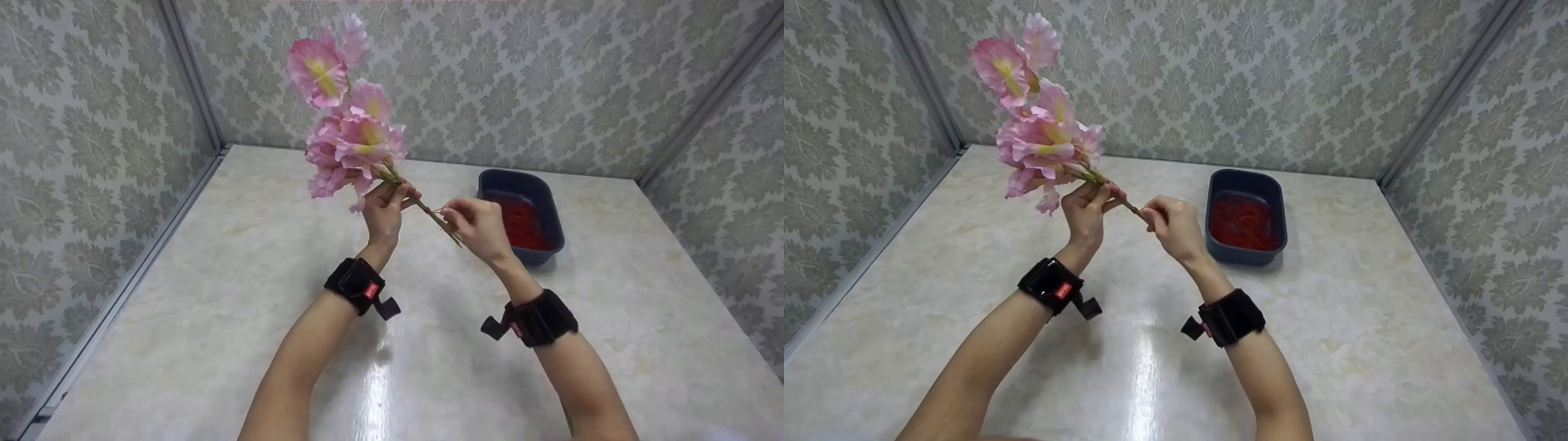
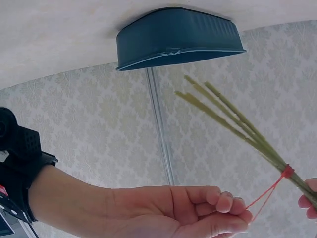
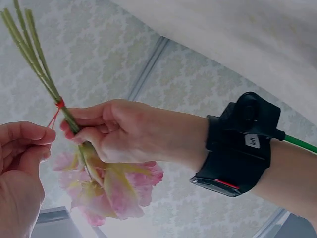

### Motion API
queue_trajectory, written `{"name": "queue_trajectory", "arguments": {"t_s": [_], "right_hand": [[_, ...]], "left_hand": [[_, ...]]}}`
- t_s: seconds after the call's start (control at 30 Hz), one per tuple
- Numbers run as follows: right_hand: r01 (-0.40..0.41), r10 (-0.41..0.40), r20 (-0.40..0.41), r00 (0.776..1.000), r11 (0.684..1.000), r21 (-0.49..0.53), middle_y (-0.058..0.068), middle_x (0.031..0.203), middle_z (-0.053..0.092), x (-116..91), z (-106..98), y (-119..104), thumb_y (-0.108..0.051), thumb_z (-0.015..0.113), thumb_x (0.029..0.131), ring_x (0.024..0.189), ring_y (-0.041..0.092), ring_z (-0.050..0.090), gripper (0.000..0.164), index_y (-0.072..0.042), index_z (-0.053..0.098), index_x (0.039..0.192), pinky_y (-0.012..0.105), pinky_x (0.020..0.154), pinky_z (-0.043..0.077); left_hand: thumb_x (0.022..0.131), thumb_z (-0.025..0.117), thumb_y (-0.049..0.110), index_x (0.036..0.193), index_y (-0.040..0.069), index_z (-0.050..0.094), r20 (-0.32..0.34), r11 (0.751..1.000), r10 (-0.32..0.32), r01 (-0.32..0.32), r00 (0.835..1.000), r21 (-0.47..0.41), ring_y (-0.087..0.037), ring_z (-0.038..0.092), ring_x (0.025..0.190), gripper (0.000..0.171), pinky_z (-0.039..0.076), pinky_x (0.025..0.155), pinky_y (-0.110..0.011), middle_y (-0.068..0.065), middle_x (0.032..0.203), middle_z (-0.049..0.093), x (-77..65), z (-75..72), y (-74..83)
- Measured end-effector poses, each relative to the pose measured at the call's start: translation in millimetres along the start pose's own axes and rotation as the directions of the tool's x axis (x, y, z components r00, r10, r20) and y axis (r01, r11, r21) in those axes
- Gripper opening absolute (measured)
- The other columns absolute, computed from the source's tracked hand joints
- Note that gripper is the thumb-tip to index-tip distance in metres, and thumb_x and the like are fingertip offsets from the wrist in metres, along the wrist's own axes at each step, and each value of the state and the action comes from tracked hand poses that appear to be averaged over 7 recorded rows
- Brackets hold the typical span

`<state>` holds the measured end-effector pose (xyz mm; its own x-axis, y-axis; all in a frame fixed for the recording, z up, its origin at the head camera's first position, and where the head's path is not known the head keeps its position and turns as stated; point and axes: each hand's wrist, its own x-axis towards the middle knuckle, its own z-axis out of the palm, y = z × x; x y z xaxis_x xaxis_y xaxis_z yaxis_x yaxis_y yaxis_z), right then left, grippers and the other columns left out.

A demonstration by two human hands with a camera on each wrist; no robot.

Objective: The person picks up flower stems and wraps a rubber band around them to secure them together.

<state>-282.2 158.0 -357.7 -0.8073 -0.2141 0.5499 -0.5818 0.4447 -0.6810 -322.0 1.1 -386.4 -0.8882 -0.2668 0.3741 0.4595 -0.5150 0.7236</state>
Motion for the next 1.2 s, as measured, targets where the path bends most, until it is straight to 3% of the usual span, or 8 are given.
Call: {"name": "queue_trajectory", "arguments": {"t_s": [0.07,0.2,0.3,0.43,0.53,0.63,0.87,1.2], "right_hand": [[-0.017,0.017,-0.01,1.0,1.0,-0.011,0.031,0.076,0.071,1,-5,1,0.008,0.07,0.095,0.06,-0.011,0.056,0.01,0.016,0.072,0.09,0.005,0.061,0.049],[-0.035,0.033,-0.025,0.999,0.998,-0.061,0.031,0.075,0.07,3,-14,6,0.007,0.07,0.096,0.059,-0.012,0.052,0.01,0.014,0.071,0.089,0.004,0.059,0.045],[-0.007,0.005,-0.018,1.0,0.993,-0.115,0.027,0.072,0.069,3,-18,15,0.007,0.069,0.096,0.059,-0.003,0.055,0.012,0.011,0.07,0.085,0.005,0.058,0.043],[0.063,-0.064,0.0,0.998,0.979,-0.193,0.023,0.071,0.068,-1,-21,28,0.008,0.069,0.095,0.061,0.014,0.06,0.012,0.009,0.069,0.083,0.007,0.059,0.041],[0.101,-0.101,0.011,0.995,0.968,-0.229,0.021,0.072,0.068,-6,-21,34,0.007,0.069,0.095,0.061,0.016,0.059,0.013,0.007,0.069,0.083,0.01,0.059,0.041],[0.108,-0.106,0.022,0.994,0.962,-0.251,0.019,0.072,0.068,-10,-19,36,0.008,0.068,0.095,0.063,0.014,0.055,0.013,0.006,0.069,0.082,0.015,0.06,0.042],[0.05,-0.029,0.083,0.996,0.963,-0.264,0.017,0.072,0.065,-19,-18,36,0.008,0.067,0.094,0.067,0.012,0.048,0.012,0.007,0.068,0.082,0.02,0.061,0.039],[-0.001,0.032,0.124,0.992,0.97,-0.244,0.008,0.068,0.056,-28,-19,44,0.008,0.066,0.094,0.063,0.006,0.042,0.015,0.004,0.064,0.079,0.018,0.058,0.033]], "left_hand": [[0.098,0.056,-0.019,0.088,-0.015,0.066,0.025,1.0,0.0,0.0,1.0,0.006,-0.006,0.07,0.066,0.015,0.065,0.07,-0.024,0.006,0.069,0.069,-0.3,-0.4,0.0],[0.097,0.056,-0.019,0.089,-0.018,0.064,0.077,1.0,0.0,-0.001,0.997,0.008,-0.006,0.07,0.064,0.011,0.065,0.067,-0.022,0.006,0.067,0.069,-0.9,-1.0,0.4],[0.098,0.055,-0.019,0.091,-0.02,0.063,0.109,1.0,-0.014,0.015,0.994,-0.006,-0.006,0.07,0.063,0.011,0.064,0.065,-0.021,0.005,0.066,0.069,-0.5,-1.7,-0.1],[0.099,0.053,-0.018,0.088,-0.013,0.066,0.131,0.998,-0.046,0.051,0.99,-0.034,-0.006,0.07,0.061,0.017,0.064,0.064,-0.021,0.004,0.066,0.069,0.6,-3.6,0.2],[0.1,0.053,-0.018,0.088,-0.011,0.066,0.126,0.996,-0.071,0.077,0.989,-0.044,-0.007,0.069,0.059,0.019,0.063,0.062,-0.022,0.003,0.066,0.068,1.4,-4.2,1.9],[0.1,0.052,-0.018,0.091,-0.017,0.062,0.111,0.995,-0.083,0.088,0.99,-0.038,-0.008,0.067,0.057,0.014,0.063,0.061,-0.022,0.002,0.065,0.067,2.7,-4.4,3.6],[0.1,0.053,-0.017,0.085,-0.008,0.066,0.073,0.997,-0.074,0.075,0.995,-0.009,-0.008,0.067,0.056,0.022,0.063,0.061,-0.022,0.002,0.064,0.067,6.8,-7.1,5.5],[0.099,0.054,-0.017,0.086,-0.01,0.065,0.039,0.998,-0.061,0.061,0.997,-0.015,-0.009,0.067,0.058,0.019,0.062,0.06,-0.022,0.001,0.064,0.067,11.3,-9.9,9.4]]}}
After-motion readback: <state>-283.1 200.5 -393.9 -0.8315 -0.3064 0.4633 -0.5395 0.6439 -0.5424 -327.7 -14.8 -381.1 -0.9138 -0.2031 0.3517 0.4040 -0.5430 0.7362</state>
